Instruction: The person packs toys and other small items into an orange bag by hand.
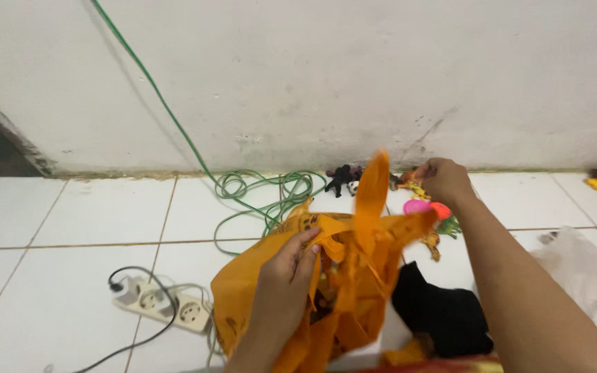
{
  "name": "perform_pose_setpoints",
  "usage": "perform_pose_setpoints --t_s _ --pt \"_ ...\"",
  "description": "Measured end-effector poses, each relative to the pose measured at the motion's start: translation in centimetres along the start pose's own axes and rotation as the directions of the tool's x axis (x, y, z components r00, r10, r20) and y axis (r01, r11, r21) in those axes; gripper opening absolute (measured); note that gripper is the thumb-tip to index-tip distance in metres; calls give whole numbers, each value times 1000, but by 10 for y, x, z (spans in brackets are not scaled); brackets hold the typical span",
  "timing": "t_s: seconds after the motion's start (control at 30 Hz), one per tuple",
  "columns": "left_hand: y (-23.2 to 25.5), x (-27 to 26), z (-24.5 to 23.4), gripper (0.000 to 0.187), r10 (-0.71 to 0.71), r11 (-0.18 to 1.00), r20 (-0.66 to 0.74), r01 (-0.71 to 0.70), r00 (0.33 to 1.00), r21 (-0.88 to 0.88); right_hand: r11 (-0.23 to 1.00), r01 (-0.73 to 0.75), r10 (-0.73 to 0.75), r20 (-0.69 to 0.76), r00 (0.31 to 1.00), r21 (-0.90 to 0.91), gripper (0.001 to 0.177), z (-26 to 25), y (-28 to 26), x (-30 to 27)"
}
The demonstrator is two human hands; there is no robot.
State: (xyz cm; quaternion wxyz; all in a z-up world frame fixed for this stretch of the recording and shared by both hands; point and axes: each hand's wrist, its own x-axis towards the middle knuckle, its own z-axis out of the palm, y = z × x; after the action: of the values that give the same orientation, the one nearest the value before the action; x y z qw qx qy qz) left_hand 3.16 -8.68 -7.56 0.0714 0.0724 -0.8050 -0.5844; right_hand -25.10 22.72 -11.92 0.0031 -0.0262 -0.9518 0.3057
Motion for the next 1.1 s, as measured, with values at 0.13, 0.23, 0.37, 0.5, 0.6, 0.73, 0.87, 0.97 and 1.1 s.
perform_pose_setpoints --t_s 0.13,0.23,0.37,0.5,0.6,0.73,0.87,0.97,1.1 --pt "-25 40 6 37 16 957 -147 -58 989 -285 901 306 -322 0 947 -307 51 90 17 75" --pt "-56 72 1 37 -66 917 -134 7 989 -399 770 406 -379 159 912 -493 77 143 2 94" --pt "-75 99 3 37 -265 709 -21 180 964 -682 663 335 -231 242 942 -670 81 178 -38 96" --pt "-80 114 3 42 -375 772 -31 293 927 -564 727 337 -254 221 941 -598 83 192 -47 96" --pt "-77 114 8 40 -421 627 11 300 907 -719 760 336 -250 227 941 -557 86 206 -28 90" --pt "-65 105 7 40 -323 841 -57 259 945 -475 874 155 -11 301 954 -460 108 215 -3 86" --pt "-53 94 14 40 -217 908 -69 175 974 -380 881 85 69 304 950 -465 100 214 20 36" --pt "-50 81 19 42 -271 927 -16 256 962 -275 938 119 -40 239 970 -327 71 204 61 -23" --pt "-42 80 44 37 9 997 -85 -3 996 72 994 -92 84 -106 991 -65 94 166 105 -96"
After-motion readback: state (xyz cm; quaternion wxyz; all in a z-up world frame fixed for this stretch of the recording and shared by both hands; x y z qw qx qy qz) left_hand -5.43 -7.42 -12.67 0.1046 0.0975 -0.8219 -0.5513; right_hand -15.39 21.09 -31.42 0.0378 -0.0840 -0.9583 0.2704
